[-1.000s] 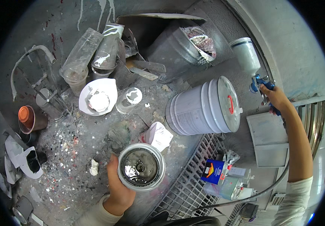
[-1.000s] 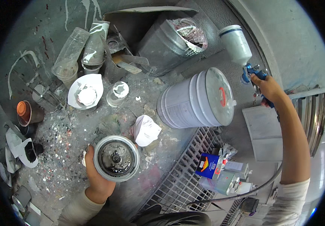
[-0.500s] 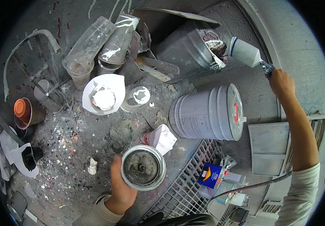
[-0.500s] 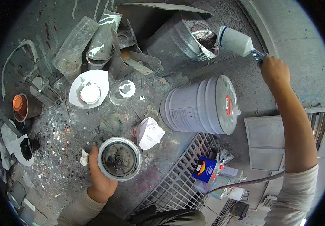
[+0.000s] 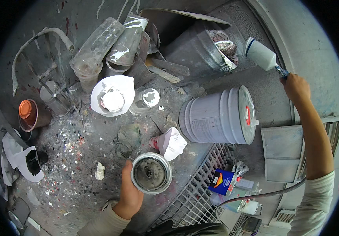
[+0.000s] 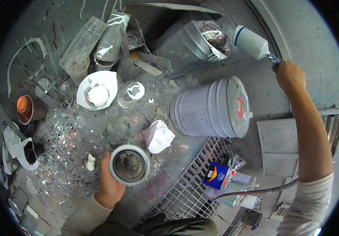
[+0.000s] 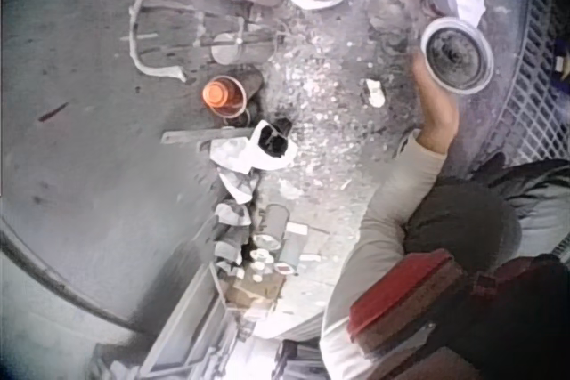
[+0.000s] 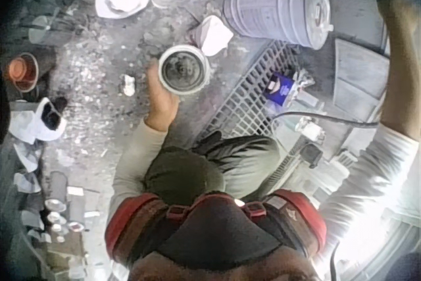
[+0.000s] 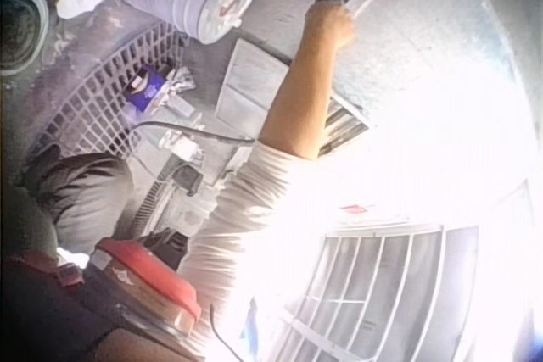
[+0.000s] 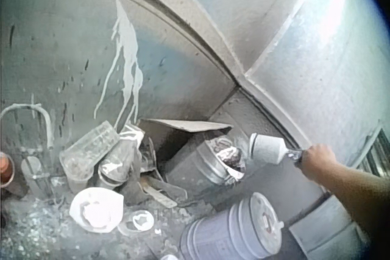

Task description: The person cleans a paint sprayer cup with a cloth, then pours a dark liquid from a small container into the cup. They add a clear liquid from a larger container, stir the mixture with a metal rod, and pour the mixture into a clear plastic cup.

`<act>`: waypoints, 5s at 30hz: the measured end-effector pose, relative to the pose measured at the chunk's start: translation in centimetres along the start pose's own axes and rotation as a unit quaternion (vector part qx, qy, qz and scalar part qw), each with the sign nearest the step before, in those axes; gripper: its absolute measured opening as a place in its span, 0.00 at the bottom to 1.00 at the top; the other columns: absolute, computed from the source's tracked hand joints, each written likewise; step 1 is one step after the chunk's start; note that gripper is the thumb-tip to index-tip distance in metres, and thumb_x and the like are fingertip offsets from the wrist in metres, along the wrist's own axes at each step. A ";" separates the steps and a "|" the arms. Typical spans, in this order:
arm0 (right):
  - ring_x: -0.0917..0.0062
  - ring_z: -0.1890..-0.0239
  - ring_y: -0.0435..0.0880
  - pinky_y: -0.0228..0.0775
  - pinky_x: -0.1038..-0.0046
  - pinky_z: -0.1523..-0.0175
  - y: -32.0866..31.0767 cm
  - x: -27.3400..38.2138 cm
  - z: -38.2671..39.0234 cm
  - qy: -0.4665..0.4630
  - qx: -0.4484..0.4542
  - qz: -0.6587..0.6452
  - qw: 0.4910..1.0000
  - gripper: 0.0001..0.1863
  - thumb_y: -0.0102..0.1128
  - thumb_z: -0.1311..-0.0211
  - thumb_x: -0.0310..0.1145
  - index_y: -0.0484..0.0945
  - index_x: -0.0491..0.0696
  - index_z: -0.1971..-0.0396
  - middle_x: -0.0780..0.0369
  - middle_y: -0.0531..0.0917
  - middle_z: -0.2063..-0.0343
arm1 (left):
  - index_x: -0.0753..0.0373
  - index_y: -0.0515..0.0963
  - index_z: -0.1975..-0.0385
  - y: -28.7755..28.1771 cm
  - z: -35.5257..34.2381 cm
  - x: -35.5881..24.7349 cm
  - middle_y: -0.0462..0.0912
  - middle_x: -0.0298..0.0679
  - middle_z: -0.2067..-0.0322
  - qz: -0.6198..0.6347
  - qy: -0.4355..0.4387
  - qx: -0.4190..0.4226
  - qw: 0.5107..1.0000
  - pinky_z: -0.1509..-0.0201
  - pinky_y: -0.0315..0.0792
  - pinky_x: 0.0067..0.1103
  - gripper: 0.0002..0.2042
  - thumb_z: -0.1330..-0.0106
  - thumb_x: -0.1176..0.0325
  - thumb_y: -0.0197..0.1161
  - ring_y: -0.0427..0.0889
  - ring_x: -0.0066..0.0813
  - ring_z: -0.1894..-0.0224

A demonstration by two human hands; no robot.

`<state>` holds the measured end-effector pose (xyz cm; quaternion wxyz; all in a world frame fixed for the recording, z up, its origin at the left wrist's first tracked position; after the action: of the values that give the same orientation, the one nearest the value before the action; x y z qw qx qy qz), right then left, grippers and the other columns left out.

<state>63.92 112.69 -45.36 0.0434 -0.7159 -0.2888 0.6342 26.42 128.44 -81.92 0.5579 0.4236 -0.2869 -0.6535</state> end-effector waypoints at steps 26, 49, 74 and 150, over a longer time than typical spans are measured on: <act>0.81 0.84 0.70 0.60 0.76 0.81 26.8 -2.4 36.0 0.505 0.233 -0.722 0.412 0.31 0.51 0.30 0.68 0.77 0.51 0.65 0.64 0.84 0.73 | 0.73 0.84 0.58 27.6 -15.0 9.2 0.86 0.45 0.71 -0.487 0.116 0.214 0.839 0.73 0.80 0.26 0.23 0.26 0.53 0.59 0.86 0.32 0.76; 0.70 0.84 0.75 0.66 0.64 0.80 48.1 -2.1 51.8 0.673 0.167 -0.616 0.374 0.35 0.57 0.32 0.64 0.80 0.39 0.65 0.58 0.80 0.77 | 0.66 0.79 0.54 29.6 -13.5 12.0 0.81 0.40 0.64 -0.563 0.529 0.181 0.609 0.70 0.74 0.26 0.17 0.28 0.56 0.64 0.84 0.31 0.71; 0.57 0.60 0.75 0.67 0.58 0.52 31.3 4.4 53.0 0.315 -0.030 -0.547 0.775 0.11 0.59 0.31 0.40 0.81 0.48 0.69 0.56 0.79 0.68 | 0.59 0.87 0.69 24.3 10.7 43.6 0.82 0.39 0.72 -0.765 0.391 0.511 -0.027 0.84 0.63 0.29 0.06 0.40 0.67 0.66 0.80 0.33 0.74; 0.80 0.85 0.73 0.64 0.74 0.79 34.8 5.0 57.0 0.517 0.080 -0.723 0.452 0.23 0.55 0.24 0.50 0.80 0.43 0.64 0.66 0.77 0.82 | 0.65 0.78 0.55 -15.1 -0.6 -3.4 0.82 0.35 0.69 -0.797 0.059 0.011 0.601 0.67 0.75 0.27 0.11 0.35 0.73 0.67 0.81 0.26 0.69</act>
<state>23.30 68.87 -75.66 0.6843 -0.4388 -0.5752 -0.0916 19.70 134.99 -94.25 -0.1735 0.5279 0.1911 -0.8091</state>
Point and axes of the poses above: each hand's wrist, its own z-axis away from the middle knuckle, its own y-axis out of the palm, x = y × z, the point moved 3 cm from there along -z, towards the middle knuckle
